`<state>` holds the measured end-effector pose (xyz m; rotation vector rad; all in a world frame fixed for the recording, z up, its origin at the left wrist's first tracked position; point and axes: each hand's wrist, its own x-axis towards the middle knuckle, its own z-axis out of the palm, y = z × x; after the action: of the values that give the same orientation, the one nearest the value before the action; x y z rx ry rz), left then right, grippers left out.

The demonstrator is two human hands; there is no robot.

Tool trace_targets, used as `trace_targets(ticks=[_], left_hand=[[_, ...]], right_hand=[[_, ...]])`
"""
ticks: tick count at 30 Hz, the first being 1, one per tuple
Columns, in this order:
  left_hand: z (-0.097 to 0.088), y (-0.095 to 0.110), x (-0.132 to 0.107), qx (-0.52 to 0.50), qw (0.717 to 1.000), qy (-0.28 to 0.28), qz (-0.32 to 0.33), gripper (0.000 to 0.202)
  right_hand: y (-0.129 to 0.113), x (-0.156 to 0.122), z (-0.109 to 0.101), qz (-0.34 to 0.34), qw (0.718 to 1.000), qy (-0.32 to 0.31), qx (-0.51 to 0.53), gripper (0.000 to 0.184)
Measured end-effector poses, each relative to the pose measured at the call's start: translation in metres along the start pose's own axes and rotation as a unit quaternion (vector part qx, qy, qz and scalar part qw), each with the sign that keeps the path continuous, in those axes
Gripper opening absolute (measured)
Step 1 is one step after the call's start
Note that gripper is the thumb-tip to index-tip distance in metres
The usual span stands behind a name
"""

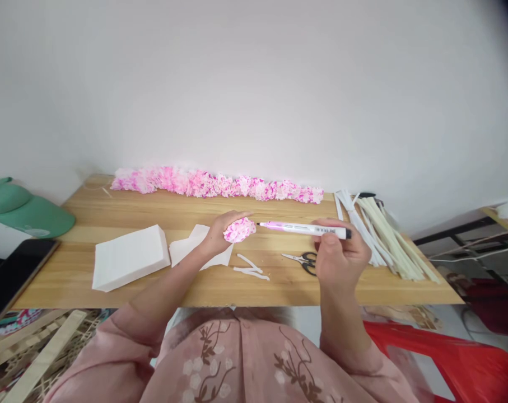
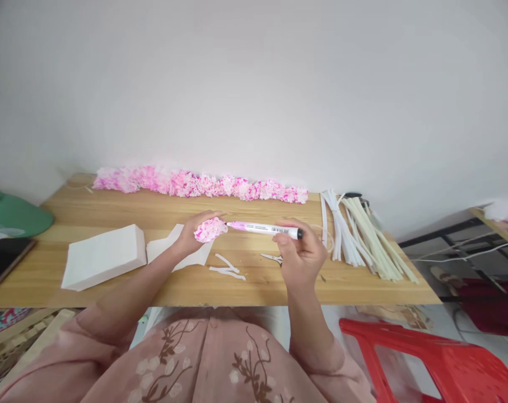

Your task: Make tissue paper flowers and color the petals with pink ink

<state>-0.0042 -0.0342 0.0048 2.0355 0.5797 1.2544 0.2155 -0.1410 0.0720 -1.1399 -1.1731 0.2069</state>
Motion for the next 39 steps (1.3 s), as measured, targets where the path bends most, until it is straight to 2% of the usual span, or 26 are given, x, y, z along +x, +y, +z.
trace_targets(ticks=[3, 10, 20, 33, 35, 39], left_hand=[[0.001, -0.002, 0.000, -0.004, 1.000, 0.003, 0.021, 0.037], [0.002, -0.003, 0.001, 0.037, 0.998, 0.003, 0.046, 0.031], [0.002, -0.009, 0.001, 0.165, 0.985, -0.032, 0.050, 0.029], [0.001, -0.005, 0.002, 0.164, 0.984, -0.030, 0.060, 0.026], [0.001, -0.005, 0.002, 0.163, 0.984, -0.031, 0.057, 0.026], [0.000, -0.003, 0.003, 0.153, 0.987, -0.027, 0.050, 0.027]], right_hand=[[0.000, 0.002, 0.004, 0.004, 0.999, 0.016, 0.045, 0.016], [-0.003, 0.002, 0.016, -0.004, 0.999, -0.007, 0.049, 0.017], [-0.015, 0.001, 0.020, -0.060, 0.996, -0.052, -0.050, 0.014], [-0.010, -0.001, 0.024, -0.041, 0.995, -0.080, -0.037, 0.014], [-0.010, -0.001, 0.023, -0.037, 0.996, -0.074, -0.044, 0.015], [-0.011, -0.001, 0.015, -0.026, 0.999, -0.018, -0.032, 0.017]])
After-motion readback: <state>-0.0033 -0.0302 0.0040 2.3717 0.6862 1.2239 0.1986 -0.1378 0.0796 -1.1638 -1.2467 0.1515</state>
